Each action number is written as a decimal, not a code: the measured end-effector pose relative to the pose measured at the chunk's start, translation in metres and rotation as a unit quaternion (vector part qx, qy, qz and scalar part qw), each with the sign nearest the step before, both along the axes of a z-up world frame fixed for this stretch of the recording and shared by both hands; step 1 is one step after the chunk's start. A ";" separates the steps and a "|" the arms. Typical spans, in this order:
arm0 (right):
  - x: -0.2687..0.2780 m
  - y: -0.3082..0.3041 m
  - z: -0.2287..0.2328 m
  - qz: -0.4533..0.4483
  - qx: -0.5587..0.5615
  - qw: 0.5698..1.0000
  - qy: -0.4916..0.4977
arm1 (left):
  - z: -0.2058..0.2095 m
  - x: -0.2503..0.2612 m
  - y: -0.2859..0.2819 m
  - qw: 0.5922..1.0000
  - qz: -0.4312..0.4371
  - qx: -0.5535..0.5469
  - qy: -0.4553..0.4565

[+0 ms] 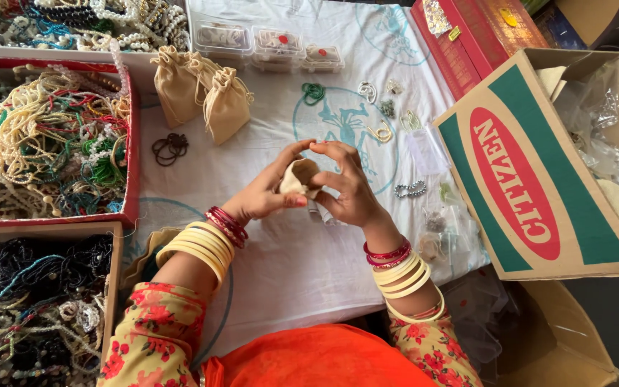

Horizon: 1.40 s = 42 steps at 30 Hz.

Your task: Sorting small jewelry components and placing them into small fabric pouches.

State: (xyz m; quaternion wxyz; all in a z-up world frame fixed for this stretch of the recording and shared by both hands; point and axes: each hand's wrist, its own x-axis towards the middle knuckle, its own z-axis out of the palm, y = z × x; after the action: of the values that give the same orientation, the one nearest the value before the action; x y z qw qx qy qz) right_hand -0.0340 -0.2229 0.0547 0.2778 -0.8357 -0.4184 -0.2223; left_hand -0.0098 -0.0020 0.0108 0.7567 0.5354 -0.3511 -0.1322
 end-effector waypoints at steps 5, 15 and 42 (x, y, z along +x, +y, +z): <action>0.003 -0.009 -0.008 -0.090 0.101 0.988 0.071 | 0.010 -0.003 -0.004 0.937 0.181 0.103 -0.280; -0.001 0.000 0.011 -0.076 -0.017 0.997 -0.004 | -0.028 0.010 -0.012 0.976 0.211 0.052 -0.034; 0.011 -0.018 -0.008 -0.216 0.156 0.949 0.170 | -0.024 0.015 -0.004 0.940 0.341 0.015 -0.025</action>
State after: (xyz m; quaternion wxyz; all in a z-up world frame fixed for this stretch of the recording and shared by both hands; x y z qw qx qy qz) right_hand -0.0233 -0.2412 0.0470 0.4171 -0.8777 -0.1343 -0.1943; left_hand 0.0052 -0.0056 -0.0136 0.7394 0.6374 -0.1639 0.1419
